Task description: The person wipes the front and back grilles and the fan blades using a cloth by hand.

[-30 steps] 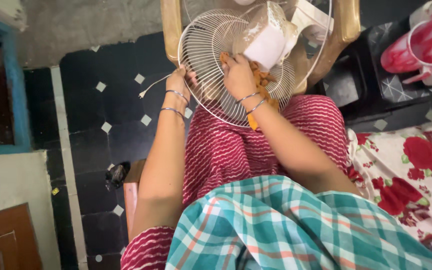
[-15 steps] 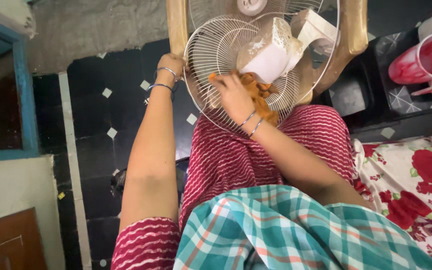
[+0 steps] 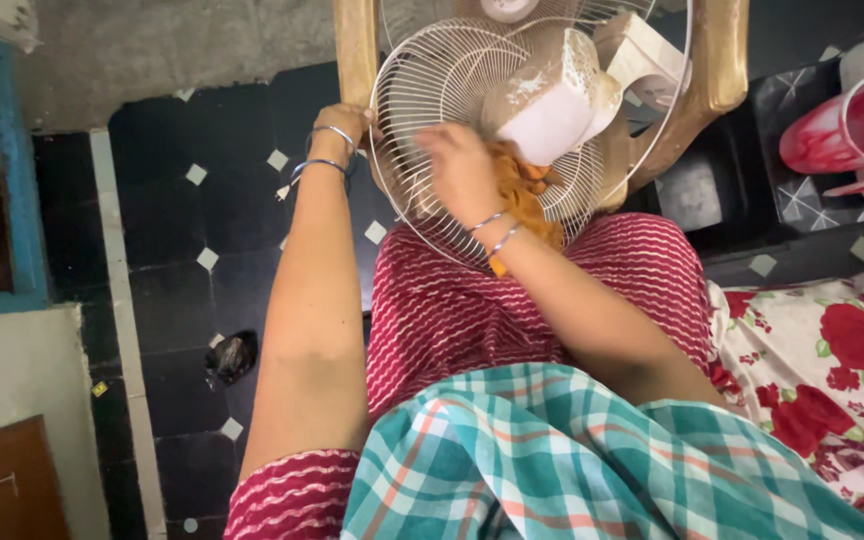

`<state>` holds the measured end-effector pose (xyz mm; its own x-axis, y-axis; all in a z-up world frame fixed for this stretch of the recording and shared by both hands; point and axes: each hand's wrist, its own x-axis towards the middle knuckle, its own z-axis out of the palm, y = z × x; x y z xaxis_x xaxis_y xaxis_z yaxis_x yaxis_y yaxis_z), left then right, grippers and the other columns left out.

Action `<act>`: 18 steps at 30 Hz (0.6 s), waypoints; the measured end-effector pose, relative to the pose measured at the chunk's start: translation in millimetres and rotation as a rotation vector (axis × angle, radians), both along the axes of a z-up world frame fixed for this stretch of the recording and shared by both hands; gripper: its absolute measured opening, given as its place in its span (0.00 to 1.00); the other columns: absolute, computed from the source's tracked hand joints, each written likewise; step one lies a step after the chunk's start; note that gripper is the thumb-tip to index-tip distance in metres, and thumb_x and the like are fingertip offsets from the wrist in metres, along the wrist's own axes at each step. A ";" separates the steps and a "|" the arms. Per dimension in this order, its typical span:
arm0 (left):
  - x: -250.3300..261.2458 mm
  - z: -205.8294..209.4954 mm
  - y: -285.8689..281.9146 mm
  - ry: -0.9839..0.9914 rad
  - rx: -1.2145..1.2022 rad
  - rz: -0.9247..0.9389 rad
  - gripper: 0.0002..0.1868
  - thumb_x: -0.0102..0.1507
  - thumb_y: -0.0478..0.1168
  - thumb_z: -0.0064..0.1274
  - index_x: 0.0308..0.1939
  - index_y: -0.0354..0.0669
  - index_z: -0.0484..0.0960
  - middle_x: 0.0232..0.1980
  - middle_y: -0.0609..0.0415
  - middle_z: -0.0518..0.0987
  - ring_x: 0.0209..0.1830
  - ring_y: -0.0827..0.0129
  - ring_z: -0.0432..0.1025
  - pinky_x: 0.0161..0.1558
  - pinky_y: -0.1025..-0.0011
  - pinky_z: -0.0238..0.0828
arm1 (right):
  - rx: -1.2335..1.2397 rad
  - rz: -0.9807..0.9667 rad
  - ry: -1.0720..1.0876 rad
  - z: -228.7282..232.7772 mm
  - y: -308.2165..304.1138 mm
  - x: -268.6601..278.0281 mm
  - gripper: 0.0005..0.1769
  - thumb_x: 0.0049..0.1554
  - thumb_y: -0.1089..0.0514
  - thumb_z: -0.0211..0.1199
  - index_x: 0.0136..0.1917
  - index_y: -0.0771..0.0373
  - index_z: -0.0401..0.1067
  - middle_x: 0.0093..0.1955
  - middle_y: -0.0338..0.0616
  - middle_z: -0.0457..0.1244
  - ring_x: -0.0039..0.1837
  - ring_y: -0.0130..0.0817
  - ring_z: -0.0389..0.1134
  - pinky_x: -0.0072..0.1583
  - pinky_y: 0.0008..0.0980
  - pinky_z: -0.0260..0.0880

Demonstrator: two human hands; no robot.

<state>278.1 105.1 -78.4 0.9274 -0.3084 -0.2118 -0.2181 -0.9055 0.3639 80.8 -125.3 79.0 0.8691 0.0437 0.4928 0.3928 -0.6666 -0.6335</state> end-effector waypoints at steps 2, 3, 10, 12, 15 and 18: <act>0.2 -4.2 -5.8 -0.090 0.145 -0.068 0.21 0.74 0.49 0.43 0.42 0.43 0.88 0.43 0.47 0.84 0.43 0.54 0.77 0.47 0.60 0.73 | -0.049 0.094 -0.017 3.0 15.5 -3.4 0.18 0.56 0.70 0.57 0.58 0.61 0.77 0.58 0.45 0.66 0.60 0.46 0.66 0.64 0.40 0.67; -1.0 -3.0 -9.1 -0.203 0.174 -0.129 0.20 0.74 0.48 0.43 0.40 0.42 0.88 0.41 0.47 0.84 0.40 0.54 0.78 0.44 0.59 0.74 | -0.125 0.128 -0.018 4.9 24.3 -5.6 0.19 0.55 0.69 0.57 0.58 0.63 0.76 0.59 0.44 0.66 0.62 0.46 0.65 0.65 0.39 0.67; -34.2 47.6 -28.1 0.290 -0.405 0.609 0.13 0.65 0.47 0.52 0.39 0.44 0.88 0.31 0.52 0.86 0.31 0.66 0.82 0.37 0.63 0.77 | -0.327 0.134 -0.091 7.3 -11.2 -5.2 0.24 0.53 0.68 0.55 0.62 0.63 0.76 0.64 0.41 0.65 0.65 0.41 0.63 0.68 0.35 0.66; -34.3 61.2 -35.3 0.261 -0.292 0.559 0.14 0.66 0.47 0.51 0.38 0.43 0.88 0.31 0.52 0.85 0.31 0.65 0.81 0.36 0.63 0.76 | -0.325 0.108 -0.082 5.2 -27.0 -4.1 0.23 0.54 0.68 0.56 0.62 0.62 0.76 0.63 0.41 0.65 0.65 0.41 0.63 0.67 0.35 0.66; -33.4 58.6 -33.9 0.227 -0.188 0.484 0.15 0.67 0.47 0.51 0.38 0.42 0.87 0.31 0.52 0.84 0.32 0.65 0.80 0.37 0.64 0.75 | -0.326 0.052 -0.055 1.4 -37.6 -7.7 0.23 0.55 0.69 0.56 0.62 0.60 0.77 0.60 0.41 0.65 0.62 0.42 0.64 0.66 0.37 0.66; -18.9 47.5 -34.2 0.292 -0.237 0.482 0.15 0.68 0.47 0.50 0.39 0.43 0.87 0.32 0.52 0.85 0.33 0.64 0.81 0.37 0.63 0.75 | -0.297 0.012 -0.055 -1.6 -40.0 -7.3 0.22 0.55 0.69 0.57 0.61 0.59 0.78 0.58 0.42 0.66 0.60 0.44 0.65 0.63 0.38 0.67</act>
